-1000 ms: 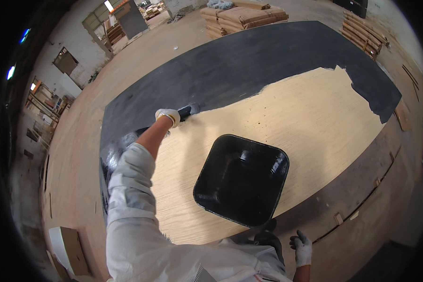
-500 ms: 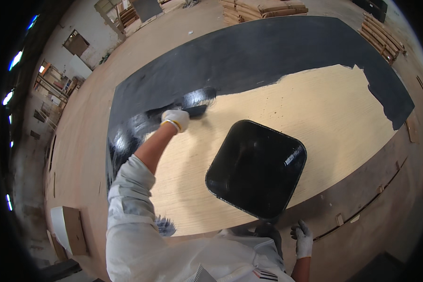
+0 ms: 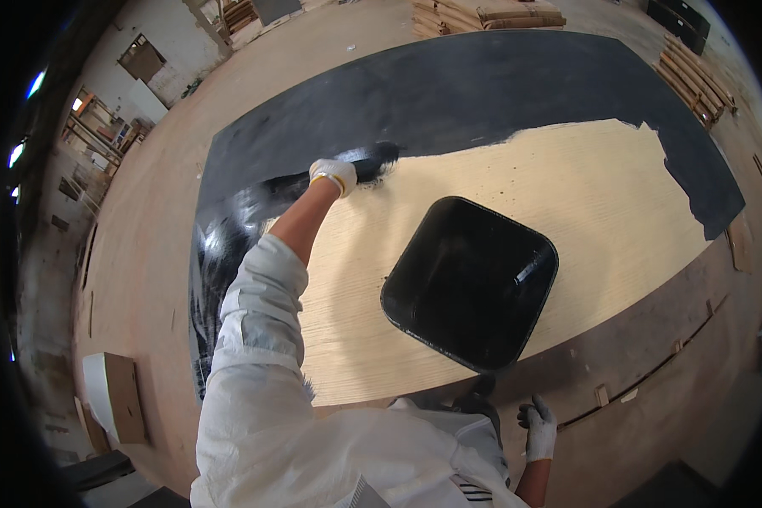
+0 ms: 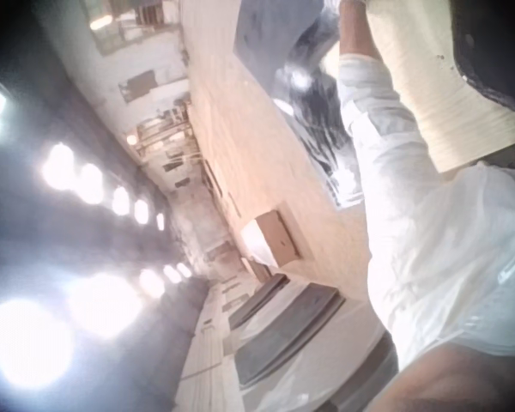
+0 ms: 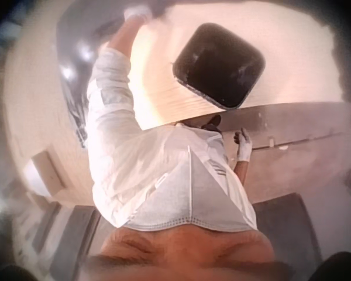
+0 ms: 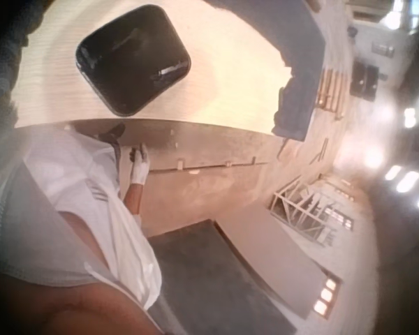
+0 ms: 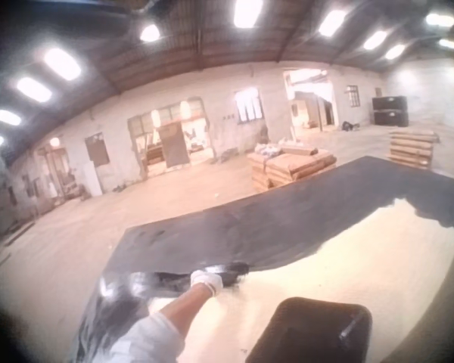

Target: The person applies black paint to a large wooden board using a brush. They repeatedly dip the brush into a paint container and spread the paint across the surface in broad strokes, gradually covering more of the board.

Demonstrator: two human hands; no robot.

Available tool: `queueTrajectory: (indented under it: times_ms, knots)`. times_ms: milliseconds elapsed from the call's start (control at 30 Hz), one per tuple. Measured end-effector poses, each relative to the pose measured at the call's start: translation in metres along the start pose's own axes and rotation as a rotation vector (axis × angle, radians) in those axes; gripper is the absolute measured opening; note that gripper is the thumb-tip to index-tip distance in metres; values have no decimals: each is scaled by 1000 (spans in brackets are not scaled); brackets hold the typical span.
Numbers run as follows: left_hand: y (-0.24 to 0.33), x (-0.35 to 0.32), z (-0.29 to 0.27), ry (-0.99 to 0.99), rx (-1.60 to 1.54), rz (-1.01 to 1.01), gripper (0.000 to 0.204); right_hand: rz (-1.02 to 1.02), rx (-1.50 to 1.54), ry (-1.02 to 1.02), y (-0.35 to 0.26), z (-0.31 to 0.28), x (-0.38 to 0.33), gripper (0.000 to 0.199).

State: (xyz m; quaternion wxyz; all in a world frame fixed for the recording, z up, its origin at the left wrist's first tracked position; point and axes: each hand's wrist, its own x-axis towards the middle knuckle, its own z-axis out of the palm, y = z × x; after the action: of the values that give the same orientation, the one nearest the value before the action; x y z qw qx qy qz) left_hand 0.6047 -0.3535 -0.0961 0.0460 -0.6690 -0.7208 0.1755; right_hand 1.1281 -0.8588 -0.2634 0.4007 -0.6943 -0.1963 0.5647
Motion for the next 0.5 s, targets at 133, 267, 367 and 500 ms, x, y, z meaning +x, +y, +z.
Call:
queueTrajectory:
  times_ms: [133, 267, 367, 500]
  knots:
    - [50, -30, -58, -174, 144, 216, 37, -64, 19, 69, 6, -12, -5, 59]
    - [39, 2, -59, -182, 75, 200, 47, -44, 75, 64, 24, -13, 2, 59]
    - [78, -8, -79, -208, 106, 221, 55, -12, 84, 60, 26, -9, -3, 58]
    - [60, 8, -70, -209, 68, 324, 68, -3, 95, 43, 27, -1, -13, 55]
